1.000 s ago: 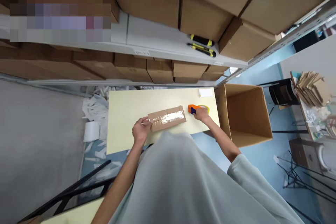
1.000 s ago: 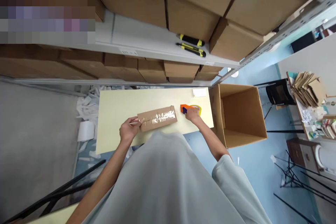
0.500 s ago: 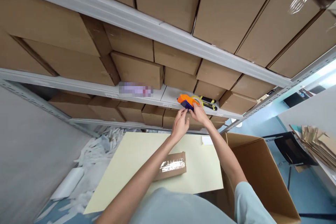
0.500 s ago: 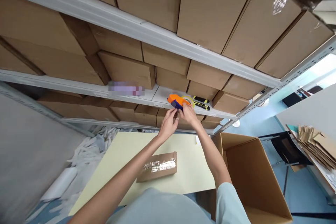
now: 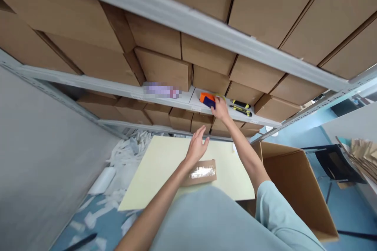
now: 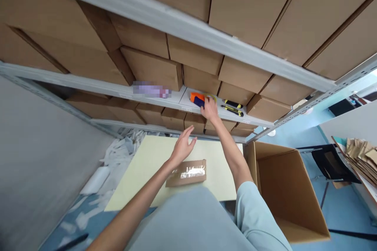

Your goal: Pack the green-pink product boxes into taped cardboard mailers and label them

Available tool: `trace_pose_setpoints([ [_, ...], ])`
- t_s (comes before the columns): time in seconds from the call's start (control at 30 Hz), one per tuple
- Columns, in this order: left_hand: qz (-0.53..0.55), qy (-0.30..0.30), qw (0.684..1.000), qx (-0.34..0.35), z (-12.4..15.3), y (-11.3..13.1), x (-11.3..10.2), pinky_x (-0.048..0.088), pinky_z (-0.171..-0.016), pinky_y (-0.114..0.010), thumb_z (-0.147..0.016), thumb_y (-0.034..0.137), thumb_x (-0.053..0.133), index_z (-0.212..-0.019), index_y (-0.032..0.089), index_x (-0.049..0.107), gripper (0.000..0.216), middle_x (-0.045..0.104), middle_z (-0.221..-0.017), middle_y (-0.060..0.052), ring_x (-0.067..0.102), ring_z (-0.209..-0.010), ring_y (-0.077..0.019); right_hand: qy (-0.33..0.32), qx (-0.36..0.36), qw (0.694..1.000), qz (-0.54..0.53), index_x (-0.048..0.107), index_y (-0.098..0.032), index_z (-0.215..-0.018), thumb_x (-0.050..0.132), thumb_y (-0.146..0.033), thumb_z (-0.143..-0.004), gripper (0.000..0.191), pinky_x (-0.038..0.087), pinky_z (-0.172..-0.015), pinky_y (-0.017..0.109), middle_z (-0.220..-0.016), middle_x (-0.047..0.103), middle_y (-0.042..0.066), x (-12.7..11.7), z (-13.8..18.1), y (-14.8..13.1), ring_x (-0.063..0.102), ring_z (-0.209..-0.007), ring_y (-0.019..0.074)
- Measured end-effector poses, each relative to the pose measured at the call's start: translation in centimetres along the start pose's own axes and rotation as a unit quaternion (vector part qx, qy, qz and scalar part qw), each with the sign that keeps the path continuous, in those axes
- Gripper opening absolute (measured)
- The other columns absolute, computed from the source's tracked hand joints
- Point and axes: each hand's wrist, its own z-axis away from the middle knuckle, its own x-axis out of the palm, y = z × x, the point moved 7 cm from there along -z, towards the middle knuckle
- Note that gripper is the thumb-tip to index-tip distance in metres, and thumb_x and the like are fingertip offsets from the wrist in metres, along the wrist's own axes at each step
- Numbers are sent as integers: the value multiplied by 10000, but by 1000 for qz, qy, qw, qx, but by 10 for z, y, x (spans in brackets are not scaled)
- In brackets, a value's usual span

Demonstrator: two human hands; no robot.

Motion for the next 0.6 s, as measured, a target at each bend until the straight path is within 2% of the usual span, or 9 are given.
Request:
trace_pose_setpoints([
  [0.07, -6, -9, 998, -55, 45, -38, -13, 490, -1351, -556, -1051, 373, 599, -1558, 186, 653, 543, 653, -1662, -182, 619, -1564, -346, 87, -13, 995, -53, 454, -94, -1720, 541, -286, -1108, 647, 382, -1378, 570, -1746, 500, 270, 16, 45, 15, 455, -1644, 368],
  [0.13, -23, -17, 990, -141, 97, -80, -31, 496, -1342, -554, -1024, 390, 632, -1546, 174, 657, 565, 668, -1636, -197, 620, -1559, -359, 135, 7, 984, -114, 463, -139, -1718, 484, -339, -1138, 613, 401, -1368, 602, -1708, 544, 250, 46, 113, 35, 484, -1628, 361],
  [0.2, -47, -40, 965, -253, 149, -120, -46, 543, -1289, -550, -1007, 400, 644, -1558, 144, 641, 608, 672, -1620, -225, 661, -1508, -377, 104, 72, 979, -157, 486, -152, -1696, 436, -378, -1159, 585, 418, -1364, 596, -1676, 579, 242, 89, 192, 51, 522, -1606, 348],
  [0.27, -69, -77, 930, -354, 194, -147, -51, 576, -1240, -539, -1006, 407, 643, -1593, 113, 605, 658, 666, -1619, -252, 708, -1441, -385, 32, 155, 970, -186, 493, -124, -1679, 424, -393, -1159, 589, 422, -1370, 585, -1668, 590, 259, 134, 268, 56, 540, -1604, 349],
  [0.37, -100, -137, 891, -421, 229, -159, -36, 565, -1238, -525, -1006, 414, 661, -1620, 80, 560, 706, 678, -1595, -277, 715, -1430, -393, -72, 248, 941, -218, 415, -69, -1721, 408, -417, -1160, 660, 391, -1398, 582, -1741, 525, 289, 185, 349, 42, 484, -1671, 365],
  [0.47, -109, -178, 886, -415, 227, -151, -4, 563, -1217, -535, -1020, 473, 669, -1547, 97, 596, 651, 721, -1532, -271, 709, -1426, -414, -127, 283, 918, -245, 281, -56, -1785, 412, -535, -1169, 790, 395, -1398, 567, -1813, 438, 286, 218, 374, 23, 430, -1717, 373],
  [0.6, -99, -178, 865, -459, 215, -142, 30, 613, -1087, -516, -999, 629, 721, -1425, 130, 625, 663, 810, -1341, -237, 767, -1278, -432, -142, 339, 896, -249, 207, -51, -1807, 489, -755, -1120, 1023, 464, -1342, 572, -1808, 435, 306, 240, 367, 20, 475, -1685, 415],
])
